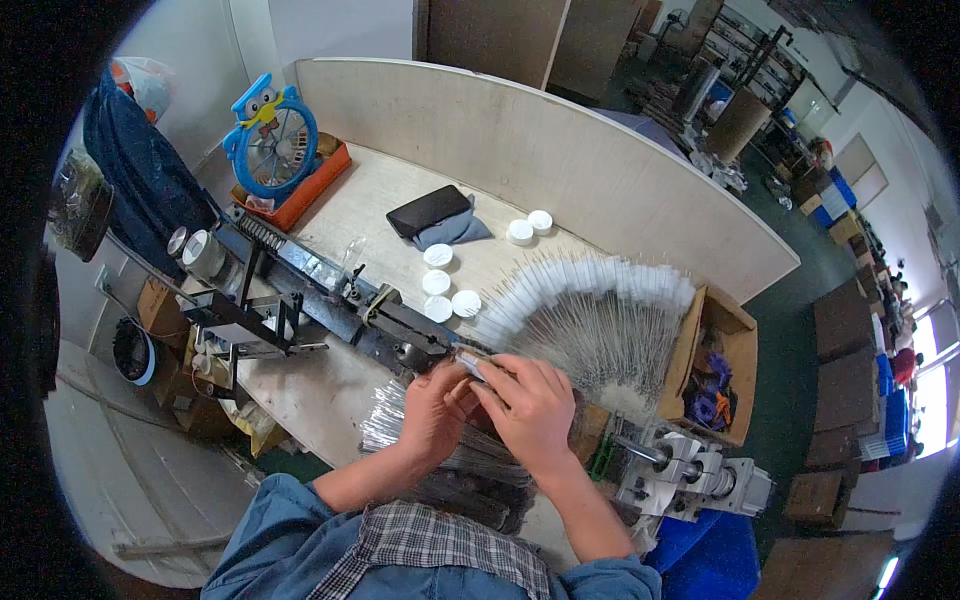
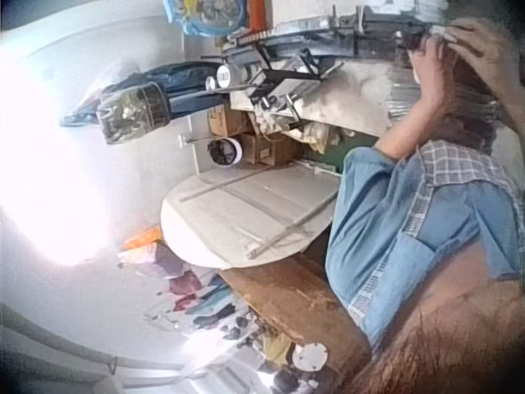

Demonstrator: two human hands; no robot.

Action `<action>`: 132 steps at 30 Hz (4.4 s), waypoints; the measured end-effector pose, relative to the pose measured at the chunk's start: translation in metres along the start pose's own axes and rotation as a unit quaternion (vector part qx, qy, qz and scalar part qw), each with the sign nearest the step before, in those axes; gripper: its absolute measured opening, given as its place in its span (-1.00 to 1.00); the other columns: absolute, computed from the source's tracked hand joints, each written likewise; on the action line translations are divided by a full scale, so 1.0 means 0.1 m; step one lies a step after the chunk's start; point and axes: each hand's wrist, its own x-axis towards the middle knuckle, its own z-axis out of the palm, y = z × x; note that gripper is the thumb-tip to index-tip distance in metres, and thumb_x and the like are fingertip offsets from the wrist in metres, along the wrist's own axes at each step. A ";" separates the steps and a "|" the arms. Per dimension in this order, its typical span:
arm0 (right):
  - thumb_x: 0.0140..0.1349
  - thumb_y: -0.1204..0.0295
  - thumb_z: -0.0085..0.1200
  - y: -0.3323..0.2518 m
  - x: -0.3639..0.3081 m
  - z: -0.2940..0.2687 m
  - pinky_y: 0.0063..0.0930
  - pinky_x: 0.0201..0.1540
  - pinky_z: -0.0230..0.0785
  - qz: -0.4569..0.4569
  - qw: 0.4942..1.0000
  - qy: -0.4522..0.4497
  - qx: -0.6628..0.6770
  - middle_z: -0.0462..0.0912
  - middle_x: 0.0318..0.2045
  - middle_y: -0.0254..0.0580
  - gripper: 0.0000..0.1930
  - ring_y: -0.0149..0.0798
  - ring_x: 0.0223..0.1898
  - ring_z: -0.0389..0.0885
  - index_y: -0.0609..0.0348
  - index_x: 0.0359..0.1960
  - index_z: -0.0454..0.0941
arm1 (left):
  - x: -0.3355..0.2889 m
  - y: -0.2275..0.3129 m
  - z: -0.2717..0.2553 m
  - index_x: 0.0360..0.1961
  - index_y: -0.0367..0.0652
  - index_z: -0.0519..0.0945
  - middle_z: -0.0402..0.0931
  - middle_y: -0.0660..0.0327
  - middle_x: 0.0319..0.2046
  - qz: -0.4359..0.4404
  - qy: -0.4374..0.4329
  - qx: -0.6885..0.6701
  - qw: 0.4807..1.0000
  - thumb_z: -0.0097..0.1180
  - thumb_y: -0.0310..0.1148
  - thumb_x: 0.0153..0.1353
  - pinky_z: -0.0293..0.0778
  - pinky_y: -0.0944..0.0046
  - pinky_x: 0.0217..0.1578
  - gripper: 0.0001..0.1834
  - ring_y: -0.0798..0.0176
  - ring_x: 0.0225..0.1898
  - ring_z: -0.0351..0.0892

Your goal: The person assembles small plastic tubes and white caps using a manual press machine.

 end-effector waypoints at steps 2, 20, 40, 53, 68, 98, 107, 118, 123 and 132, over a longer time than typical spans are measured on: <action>-0.05 0.33 0.31 -0.06 0.02 -0.05 -0.37 -0.14 0.29 0.010 1.000 0.016 0.007 0.65 -0.30 -0.37 -0.71 -0.29 -0.20 0.56 0.00 -0.23 0.67 | -0.01 0.02 -0.02 -0.07 -0.29 0.42 0.51 0.07 -0.13 -0.012 -0.009 -0.044 0.999 -0.12 -0.17 0.37 0.49 0.18 0.01 -0.64 0.14 -0.09 0.56; 0.01 0.44 0.24 -0.03 -0.35 -0.44 -0.28 -0.25 0.42 0.083 0.996 -0.033 0.009 0.65 -0.38 -0.27 -0.87 -0.17 -0.30 0.58 0.13 -0.37 0.63 | -0.20 0.14 0.07 0.22 -0.32 0.21 0.28 0.02 0.17 -0.048 -0.028 0.055 0.997 -0.24 0.18 0.35 0.29 0.04 0.20 -0.26 0.08 0.18 0.33; 0.17 0.34 0.12 0.11 -0.85 -0.42 -0.13 -0.36 0.45 0.205 0.943 -0.261 -0.031 0.52 -0.41 -0.18 -0.87 -0.01 -0.37 0.60 0.11 -0.39 0.54 | -0.37 2.15 -3.46 -0.42 -0.06 0.55 0.55 0.35 -0.56 0.287 0.504 0.069 0.812 0.22 0.00 0.14 0.36 0.41 -0.49 -0.66 0.34 -0.52 0.51; 0.14 0.48 0.10 0.12 -0.91 -0.60 -0.19 -0.36 0.45 0.167 0.959 -0.228 -0.033 0.57 -0.43 -0.13 -0.87 -0.01 -0.39 0.59 0.16 -0.27 0.53 | -0.19 0.24 -0.68 -0.06 -0.19 0.46 0.51 0.21 -0.12 -0.034 0.000 0.186 0.982 0.08 -0.35 0.21 0.37 0.23 0.04 -0.71 0.28 -0.02 0.46; -0.01 0.60 0.01 0.15 -0.56 -1.23 -0.22 -0.25 0.43 0.124 0.934 -0.201 -0.268 0.40 -0.31 -0.09 -0.78 -0.03 -0.23 0.47 0.19 -0.27 0.39 | -0.70 0.82 -0.12 -0.17 -0.29 0.48 0.55 0.05 -0.47 -0.238 -0.198 0.133 0.942 -0.26 -0.04 0.42 0.48 0.32 -0.45 -0.52 0.24 -0.55 0.53; -0.05 0.33 0.26 0.27 0.31 0.02 -0.32 -0.31 0.38 -0.001 0.981 -0.135 0.142 0.60 -0.54 -0.30 -0.87 -0.20 -0.37 0.50 0.09 -0.50 0.67 | -0.36 0.47 -0.43 -0.18 -0.36 0.60 0.65 0.17 -0.33 0.105 -0.097 0.537 0.831 0.11 -0.53 0.22 0.49 0.42 -0.38 -0.83 0.42 -0.39 0.57; -0.04 0.38 0.23 -0.02 0.45 0.32 -0.29 -0.29 0.39 0.048 0.988 -0.115 0.088 0.62 -0.51 -0.27 -0.90 -0.16 -0.35 0.52 0.10 -0.51 0.66 | -0.17 0.70 -0.40 -0.17 -0.24 0.55 0.61 0.12 -0.43 -0.111 -0.043 0.054 0.991 -0.12 0.14 0.32 0.44 0.39 -0.57 -0.42 0.28 -0.52 0.58; 0.02 0.41 0.19 0.00 0.32 0.06 -0.30 -0.27 0.45 -0.004 0.996 -0.048 0.074 0.62 -0.44 -0.23 -0.89 -0.15 -0.32 0.56 0.16 -0.42 0.64 | 0.14 0.27 -0.59 -0.45 -0.28 0.60 0.54 0.18 -0.63 0.052 -0.017 0.498 0.866 0.25 -0.02 0.04 0.40 0.27 -0.54 -0.55 0.32 -0.57 0.52; 0.12 0.41 0.14 0.05 -0.13 0.04 -0.28 -0.35 0.47 0.003 0.988 -0.073 0.137 0.59 -0.41 -0.16 -0.82 -0.10 -0.37 0.59 0.16 -0.25 0.59 | 0.09 0.12 -0.47 -0.41 -0.23 0.49 0.53 0.27 -0.54 0.018 -0.023 0.278 0.960 0.20 -0.33 0.11 0.38 0.36 -0.53 -0.80 0.42 -0.52 0.49; 0.04 0.46 0.14 0.17 -0.29 0.47 -0.24 -0.31 0.44 0.009 0.986 -0.160 0.044 0.47 -0.33 -0.15 -0.85 -0.07 -0.26 0.55 0.17 -0.32 0.55 | 0.08 0.56 -0.87 -0.10 -0.28 0.44 0.54 0.19 -0.34 0.068 -0.057 0.507 0.858 0.17 -0.46 0.17 0.48 0.28 -0.34 -0.71 0.34 -0.35 0.52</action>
